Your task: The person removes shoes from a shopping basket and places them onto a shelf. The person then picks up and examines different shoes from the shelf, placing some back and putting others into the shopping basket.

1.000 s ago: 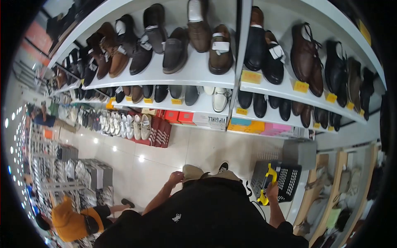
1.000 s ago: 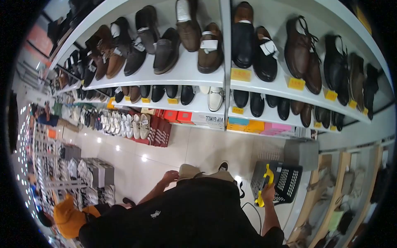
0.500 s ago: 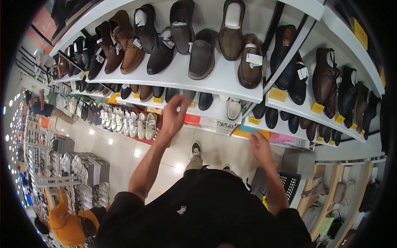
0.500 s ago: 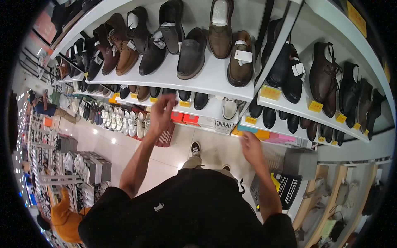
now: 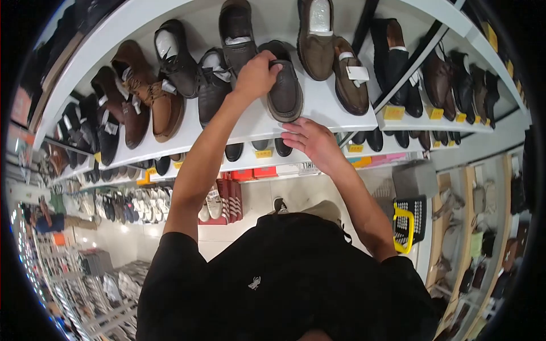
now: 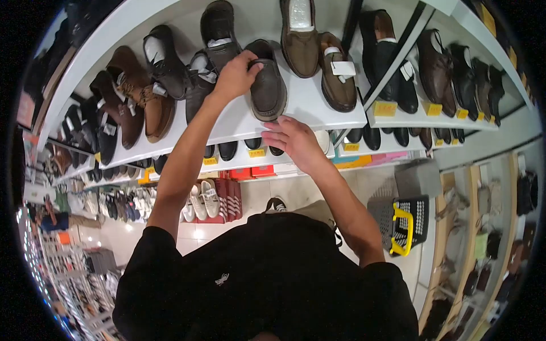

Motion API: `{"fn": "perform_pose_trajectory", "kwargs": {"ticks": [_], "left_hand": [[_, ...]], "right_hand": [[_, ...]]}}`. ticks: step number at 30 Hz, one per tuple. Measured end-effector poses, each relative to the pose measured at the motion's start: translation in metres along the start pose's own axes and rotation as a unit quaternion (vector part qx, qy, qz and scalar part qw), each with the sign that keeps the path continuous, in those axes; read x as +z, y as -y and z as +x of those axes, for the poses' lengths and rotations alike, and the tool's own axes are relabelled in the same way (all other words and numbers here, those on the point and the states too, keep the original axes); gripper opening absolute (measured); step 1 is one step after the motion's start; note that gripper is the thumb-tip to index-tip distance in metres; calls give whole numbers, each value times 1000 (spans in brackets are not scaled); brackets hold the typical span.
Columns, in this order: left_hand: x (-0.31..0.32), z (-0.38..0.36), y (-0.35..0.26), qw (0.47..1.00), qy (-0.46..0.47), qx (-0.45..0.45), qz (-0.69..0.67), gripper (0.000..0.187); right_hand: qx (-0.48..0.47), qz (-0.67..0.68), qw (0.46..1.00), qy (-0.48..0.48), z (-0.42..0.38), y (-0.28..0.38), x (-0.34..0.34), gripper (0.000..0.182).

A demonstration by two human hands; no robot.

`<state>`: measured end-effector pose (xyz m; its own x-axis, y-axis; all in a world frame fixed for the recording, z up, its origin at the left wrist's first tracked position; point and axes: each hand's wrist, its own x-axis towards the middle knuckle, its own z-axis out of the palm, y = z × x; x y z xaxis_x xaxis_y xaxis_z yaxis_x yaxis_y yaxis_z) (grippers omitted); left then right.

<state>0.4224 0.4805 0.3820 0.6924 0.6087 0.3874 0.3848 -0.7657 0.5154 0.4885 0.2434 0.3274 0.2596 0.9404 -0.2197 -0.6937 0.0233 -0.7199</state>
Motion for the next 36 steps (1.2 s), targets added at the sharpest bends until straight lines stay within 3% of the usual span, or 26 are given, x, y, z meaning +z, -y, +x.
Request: {"fn": "perform_pose_trajectory", "kwargs": {"ticks": [7,10,14,16,17,20,21,22,25,36], "left_hand": [[-31,-29,-23,990,90,12,-104,30],[-44,-84,-46,983,52,61,-163,24],[-53,-153,-72,951,18,39,-305,20],[-46,-182,-73,948,-99,29,-302,24],[-38,-198,-74,943,-147,-26,-297,38],[-25,-207,-67,875,-148,-99,-449,57],[-37,-204,-66,821,-62,-135,-551,68],[-42,-198,-66,729,-28,-190,-657,66],[-58,-201,-59,792,66,-197,-574,64],[-65,-205,-62,774,68,-206,-595,59]], "right_hand": [[86,9,996,2,-18,-12,-3,54],[24,-24,995,-97,-50,-28,15,56],[-80,-206,974,-46,-79,-46,18,67],[-68,-209,974,-53,-91,-47,21,69],[-62,-212,974,-49,-94,-44,23,69],[-62,-234,970,-30,-95,-46,22,70],[-64,-246,967,-21,-94,-46,21,71],[-56,-290,955,-19,-93,-45,20,72],[-35,-399,916,-11,-91,-43,20,76],[-41,-427,903,-18,-91,-43,21,79]]}}
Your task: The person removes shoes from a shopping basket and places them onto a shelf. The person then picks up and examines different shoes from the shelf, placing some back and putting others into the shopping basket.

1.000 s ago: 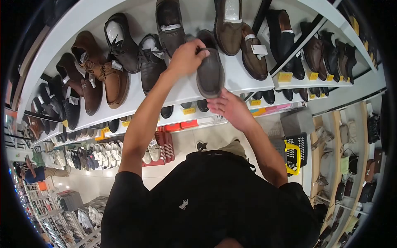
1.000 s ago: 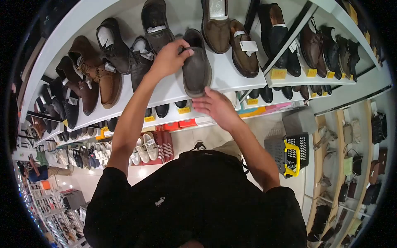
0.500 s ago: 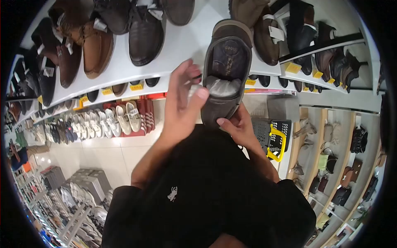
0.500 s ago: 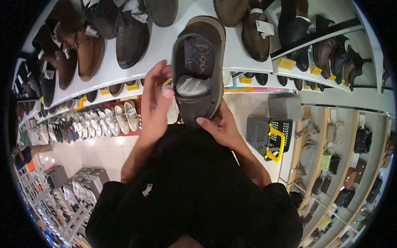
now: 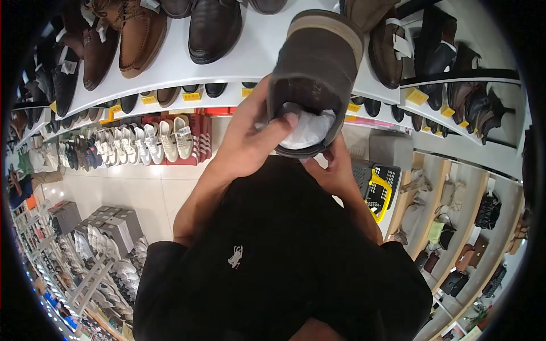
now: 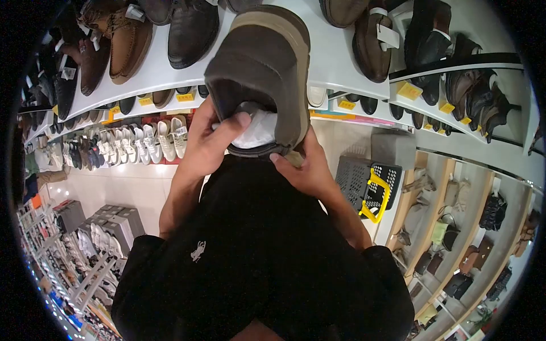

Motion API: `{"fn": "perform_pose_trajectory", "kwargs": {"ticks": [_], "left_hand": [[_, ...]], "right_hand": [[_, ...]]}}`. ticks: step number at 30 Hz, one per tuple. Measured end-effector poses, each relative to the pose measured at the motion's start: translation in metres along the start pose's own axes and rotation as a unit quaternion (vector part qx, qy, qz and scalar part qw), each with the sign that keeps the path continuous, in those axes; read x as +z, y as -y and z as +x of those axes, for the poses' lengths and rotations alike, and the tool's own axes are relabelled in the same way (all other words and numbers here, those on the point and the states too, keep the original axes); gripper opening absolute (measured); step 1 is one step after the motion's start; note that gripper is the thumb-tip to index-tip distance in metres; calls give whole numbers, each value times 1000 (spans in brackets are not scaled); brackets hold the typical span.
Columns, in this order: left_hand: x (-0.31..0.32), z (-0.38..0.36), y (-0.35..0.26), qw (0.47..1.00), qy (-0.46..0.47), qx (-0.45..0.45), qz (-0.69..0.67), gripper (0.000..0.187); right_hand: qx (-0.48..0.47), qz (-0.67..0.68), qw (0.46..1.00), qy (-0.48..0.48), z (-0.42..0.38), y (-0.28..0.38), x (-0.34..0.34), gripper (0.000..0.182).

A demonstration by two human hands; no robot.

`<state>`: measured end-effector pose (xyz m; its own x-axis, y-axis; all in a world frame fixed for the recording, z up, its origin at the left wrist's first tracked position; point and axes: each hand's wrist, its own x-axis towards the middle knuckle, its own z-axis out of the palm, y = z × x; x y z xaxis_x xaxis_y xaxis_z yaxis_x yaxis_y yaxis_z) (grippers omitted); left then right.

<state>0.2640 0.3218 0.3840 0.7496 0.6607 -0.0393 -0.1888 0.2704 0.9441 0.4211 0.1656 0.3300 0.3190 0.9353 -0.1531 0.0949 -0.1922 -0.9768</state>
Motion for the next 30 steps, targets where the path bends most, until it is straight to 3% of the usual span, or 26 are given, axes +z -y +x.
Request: {"fn": "perform_pose_trajectory", "kwargs": {"ticks": [6,7,10,11,14,21,23,30], "left_hand": [[-3,7,10,994,-36,-48,-86,60],[-3,8,13,994,-62,-74,-56,67],[10,5,3,985,-69,-73,-141,75],[9,3,11,986,-42,-35,-159,82],[15,1,20,955,-8,-29,-295,83],[27,-9,4,993,14,-54,-105,70],[31,-15,-1,993,-9,-82,-78,76],[26,-25,16,997,18,-37,-67,71]], "right_hand": [[-12,50,998,27,-13,27,-6,77],[-2,81,996,36,-14,35,-8,76],[12,121,991,56,-16,52,-10,76],[15,126,990,62,-17,53,-9,76],[4,202,977,67,-21,45,-6,79],[-19,212,977,16,-15,63,4,79],[-1,213,977,0,-18,64,3,78],[-15,190,980,-52,-13,62,3,62]]}}
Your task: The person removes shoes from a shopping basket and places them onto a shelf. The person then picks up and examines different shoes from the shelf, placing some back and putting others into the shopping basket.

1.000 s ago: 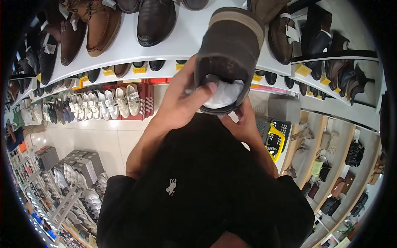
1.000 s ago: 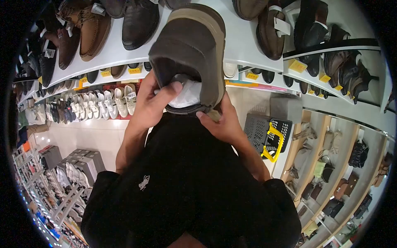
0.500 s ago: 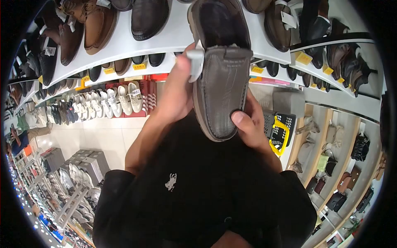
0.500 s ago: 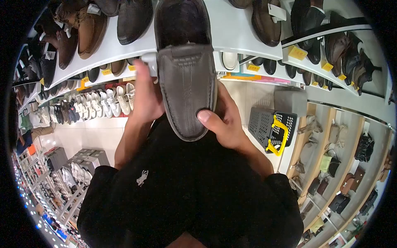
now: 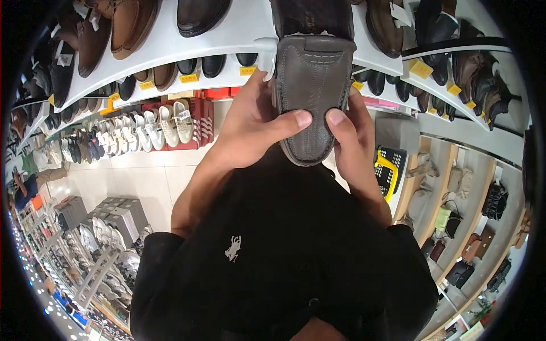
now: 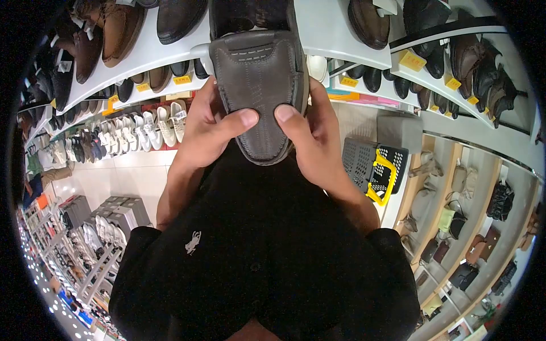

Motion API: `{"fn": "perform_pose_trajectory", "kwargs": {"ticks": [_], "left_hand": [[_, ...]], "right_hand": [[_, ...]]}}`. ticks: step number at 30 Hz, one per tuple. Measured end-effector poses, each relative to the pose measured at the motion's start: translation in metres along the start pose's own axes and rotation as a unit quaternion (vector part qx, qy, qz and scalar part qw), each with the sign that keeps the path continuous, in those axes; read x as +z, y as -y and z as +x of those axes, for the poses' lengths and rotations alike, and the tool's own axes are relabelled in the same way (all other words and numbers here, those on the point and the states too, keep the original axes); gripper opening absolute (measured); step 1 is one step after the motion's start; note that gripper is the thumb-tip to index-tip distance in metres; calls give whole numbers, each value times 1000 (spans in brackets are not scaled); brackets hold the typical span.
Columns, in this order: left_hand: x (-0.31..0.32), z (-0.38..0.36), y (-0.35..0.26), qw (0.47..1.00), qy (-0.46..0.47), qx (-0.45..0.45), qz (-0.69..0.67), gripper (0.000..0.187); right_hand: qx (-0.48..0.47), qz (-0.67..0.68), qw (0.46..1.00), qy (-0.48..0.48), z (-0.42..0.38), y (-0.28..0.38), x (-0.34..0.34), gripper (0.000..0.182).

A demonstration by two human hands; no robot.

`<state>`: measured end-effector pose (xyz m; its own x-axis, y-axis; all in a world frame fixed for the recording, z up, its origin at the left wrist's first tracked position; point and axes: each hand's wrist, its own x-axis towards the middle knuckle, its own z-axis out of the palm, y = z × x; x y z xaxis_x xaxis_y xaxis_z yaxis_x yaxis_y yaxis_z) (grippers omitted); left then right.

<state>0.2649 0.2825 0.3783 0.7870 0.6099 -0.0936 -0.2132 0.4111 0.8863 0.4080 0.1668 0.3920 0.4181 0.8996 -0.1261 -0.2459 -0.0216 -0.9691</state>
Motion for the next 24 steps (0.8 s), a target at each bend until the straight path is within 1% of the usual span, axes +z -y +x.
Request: {"fn": "perform_pose_trajectory", "kwargs": {"ticks": [3,6,9,12,15,18,21,24], "left_hand": [[-2,-5,5,997,-13,22,-69,68],[-3,-7,4,997,-14,39,-61,67],[-8,-8,8,998,-29,21,-47,68],[-5,-9,9,998,-37,37,-36,65],[-7,-10,13,997,-46,33,-52,61],[-11,-8,15,998,-57,30,-26,59],[-16,-5,19,997,-68,21,-14,57],[-12,-5,18,996,-73,40,-29,56]], "right_hand": [[-12,-12,1000,10,0,-1,2,58],[6,1,1000,18,2,0,3,57],[11,8,1000,-4,2,-1,9,56],[24,-12,1000,-4,2,-1,11,56],[37,-35,999,14,0,-3,9,59],[69,2,997,15,-2,2,17,65],[29,-21,999,25,0,-6,20,72],[56,-27,997,44,3,-6,16,75]]}}
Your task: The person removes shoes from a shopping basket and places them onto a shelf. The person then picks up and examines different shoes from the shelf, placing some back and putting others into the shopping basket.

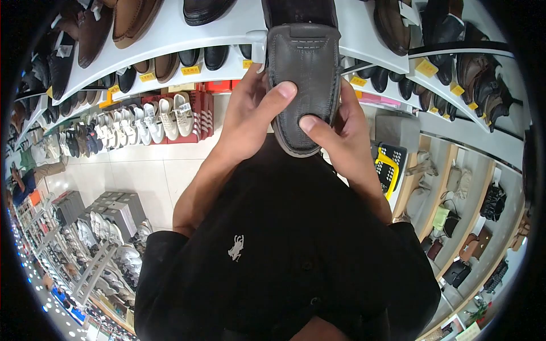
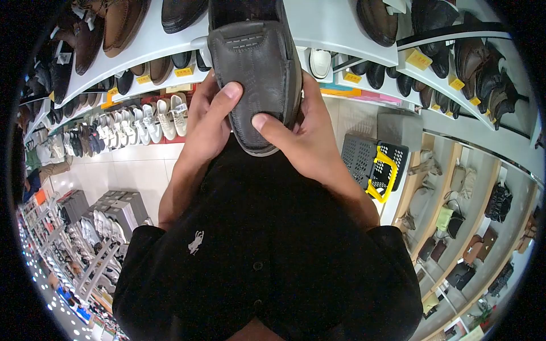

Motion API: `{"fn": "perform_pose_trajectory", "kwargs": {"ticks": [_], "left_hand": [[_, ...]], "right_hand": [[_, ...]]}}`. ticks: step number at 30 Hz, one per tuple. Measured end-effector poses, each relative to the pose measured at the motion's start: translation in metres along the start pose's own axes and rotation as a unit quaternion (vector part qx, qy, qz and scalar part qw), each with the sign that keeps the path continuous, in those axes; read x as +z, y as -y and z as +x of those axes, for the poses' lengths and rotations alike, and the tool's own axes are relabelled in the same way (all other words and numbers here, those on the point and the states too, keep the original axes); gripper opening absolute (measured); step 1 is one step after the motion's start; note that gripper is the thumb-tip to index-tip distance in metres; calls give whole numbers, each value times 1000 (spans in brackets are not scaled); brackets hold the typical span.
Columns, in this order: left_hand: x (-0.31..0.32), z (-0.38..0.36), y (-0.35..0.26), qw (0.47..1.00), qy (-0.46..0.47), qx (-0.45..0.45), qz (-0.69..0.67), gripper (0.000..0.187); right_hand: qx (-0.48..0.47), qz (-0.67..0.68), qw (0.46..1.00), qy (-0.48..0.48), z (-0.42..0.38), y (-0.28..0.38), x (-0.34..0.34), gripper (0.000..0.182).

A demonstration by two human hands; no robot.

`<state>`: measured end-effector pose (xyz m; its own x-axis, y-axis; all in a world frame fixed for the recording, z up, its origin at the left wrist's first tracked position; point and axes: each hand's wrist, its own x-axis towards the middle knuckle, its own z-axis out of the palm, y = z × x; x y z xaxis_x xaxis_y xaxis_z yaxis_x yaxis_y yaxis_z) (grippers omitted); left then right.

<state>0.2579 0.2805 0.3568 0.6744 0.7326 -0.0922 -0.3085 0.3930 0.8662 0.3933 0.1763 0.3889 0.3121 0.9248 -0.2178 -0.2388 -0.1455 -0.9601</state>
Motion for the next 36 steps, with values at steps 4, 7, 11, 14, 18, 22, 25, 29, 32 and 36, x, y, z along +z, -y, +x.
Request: {"fn": "perform_pose_trajectory", "kwargs": {"ticks": [4,7,11,14,18,22,25,29,32,36], "left_hand": [[1,0,-5,1000,2,-10,-10,59],[5,-2,-8,1000,5,-5,3,64],[6,-2,-8,999,1,0,41,67],[7,-2,-9,999,-1,-5,46,70],[0,-6,6,997,-7,55,52,78],[-9,-7,5,999,34,-24,-28,83],[-2,-10,-4,996,41,-68,-51,76],[-3,-11,-4,989,60,-67,-119,74],[3,-13,-4,996,37,-62,-51,79],[5,-20,-4,990,37,-69,-115,75]], "right_hand": [[-23,-8,999,-22,0,-5,1,67],[-17,9,999,-41,2,-3,0,63],[-12,1,999,-32,3,-2,-2,63],[-25,-12,999,-23,1,-5,0,65],[8,54,998,13,-6,-10,-5,75],[120,157,978,65,-12,3,-12,86],[135,158,975,85,-15,7,-10,88],[126,117,981,91,-16,13,-3,88],[136,105,981,90,-18,15,-4,89],[136,86,980,120,-22,15,-9,88]]}}
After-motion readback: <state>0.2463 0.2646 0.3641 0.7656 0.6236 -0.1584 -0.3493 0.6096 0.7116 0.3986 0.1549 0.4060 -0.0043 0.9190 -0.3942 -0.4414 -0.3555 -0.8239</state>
